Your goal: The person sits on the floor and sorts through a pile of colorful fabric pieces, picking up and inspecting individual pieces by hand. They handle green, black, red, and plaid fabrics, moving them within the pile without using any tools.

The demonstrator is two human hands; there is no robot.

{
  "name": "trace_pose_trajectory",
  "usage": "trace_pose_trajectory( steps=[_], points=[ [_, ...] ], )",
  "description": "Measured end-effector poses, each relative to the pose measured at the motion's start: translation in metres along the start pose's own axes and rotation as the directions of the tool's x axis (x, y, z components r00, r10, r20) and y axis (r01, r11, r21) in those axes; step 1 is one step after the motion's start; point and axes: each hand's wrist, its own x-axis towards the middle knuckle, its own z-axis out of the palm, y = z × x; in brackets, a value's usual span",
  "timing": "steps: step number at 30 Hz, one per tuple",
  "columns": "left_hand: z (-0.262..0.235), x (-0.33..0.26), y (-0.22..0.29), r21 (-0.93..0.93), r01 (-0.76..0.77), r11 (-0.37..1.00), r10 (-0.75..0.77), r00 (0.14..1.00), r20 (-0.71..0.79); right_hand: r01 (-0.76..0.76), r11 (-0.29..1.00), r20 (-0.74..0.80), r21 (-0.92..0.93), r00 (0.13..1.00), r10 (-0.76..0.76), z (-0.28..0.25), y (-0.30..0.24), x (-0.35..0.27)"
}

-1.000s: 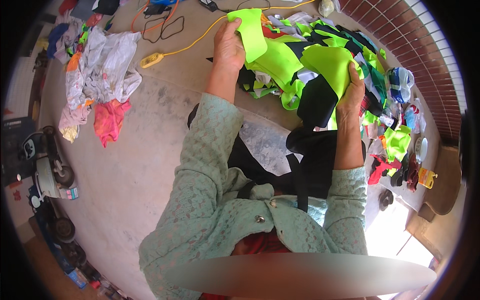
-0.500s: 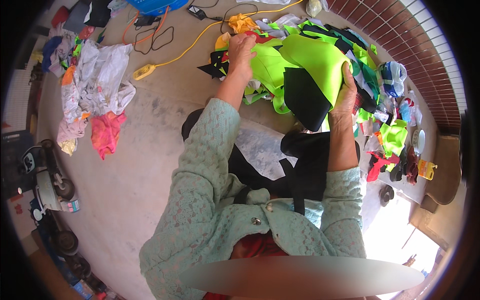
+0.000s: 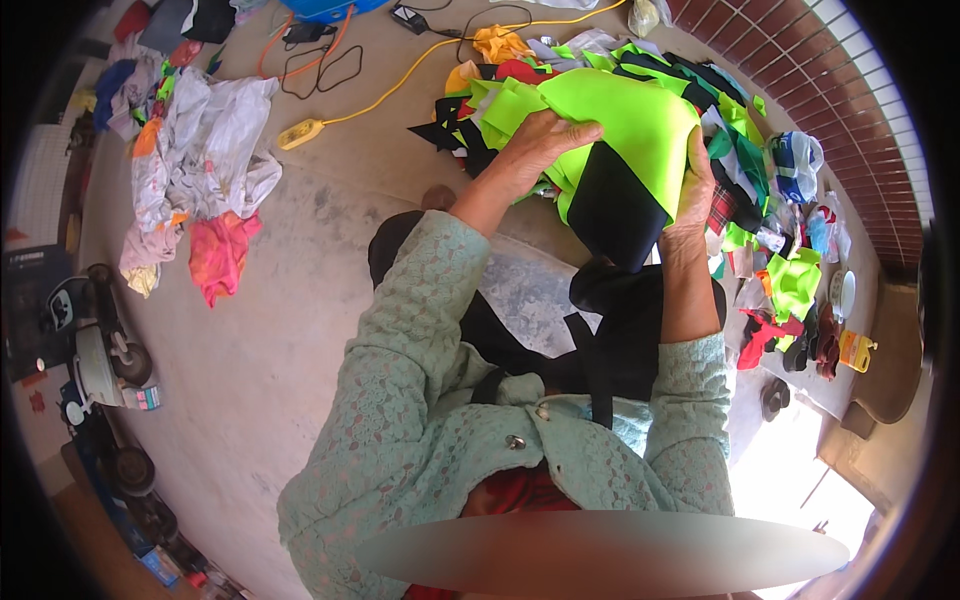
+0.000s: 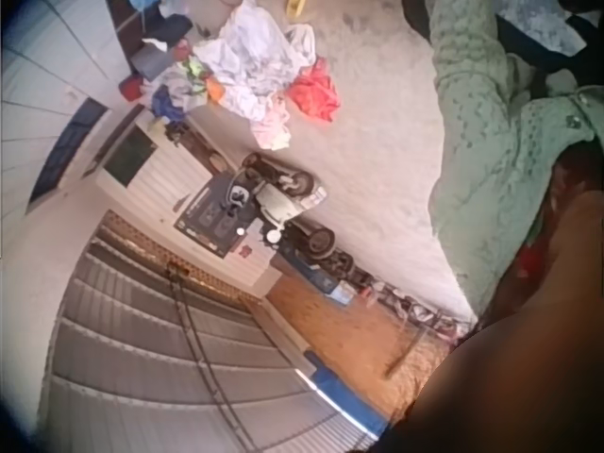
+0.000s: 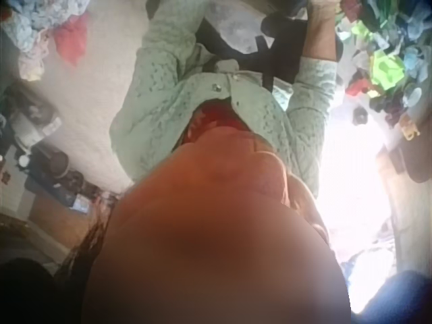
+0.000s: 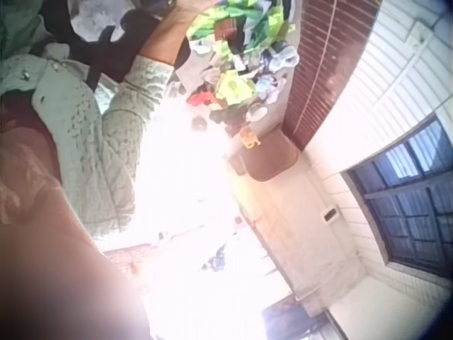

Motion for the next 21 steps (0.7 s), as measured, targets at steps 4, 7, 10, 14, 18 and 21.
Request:
trace_pose_trajectory(
  steps=[4,7,10,14,18,21],
  points=[
    [-0.017,0.005,-0.005,-0.101,-0.007,0.995,-0.006,0.992,-0.129,0.018,0.988,-0.033,-0.157,0.999,-0.023,-0.003,0.004,0.003],
    [-0.018,0.006,0.004,-0.22,-0.086,0.972,0.053,0.987,-0.153,0.1,0.939,-0.043,-0.328,0.992,-0.12,0.0,0.009,0.005],
    [-0.021,0.006,0.003,-0.262,-0.096,0.96,0.054,0.985,-0.163,0.077,0.929,-0.06,-0.363,0.993,-0.106,-0.006,0.012,0.011],
    [-0.02,0.005,0.005,-0.232,-0.091,0.968,0.039,0.974,-0.222,0.076,0.913,-0.094,-0.401,0.988,-0.124,-0.001,0.015,0.011],
    [-0.03,0.009,0.002,-0.262,-0.183,0.947,0.091,0.94,-0.328,-0.012,0.875,-0.168,-0.484,0.983,-0.08,0.002,0.019,0.009],
    [-0.033,0.008,0.008,-0.298,-0.284,0.911,0.148,0.902,-0.406,-0.057,0.865,-0.205,-0.498,0.977,-0.054,0.006,0.022,0.007]
  ],
)
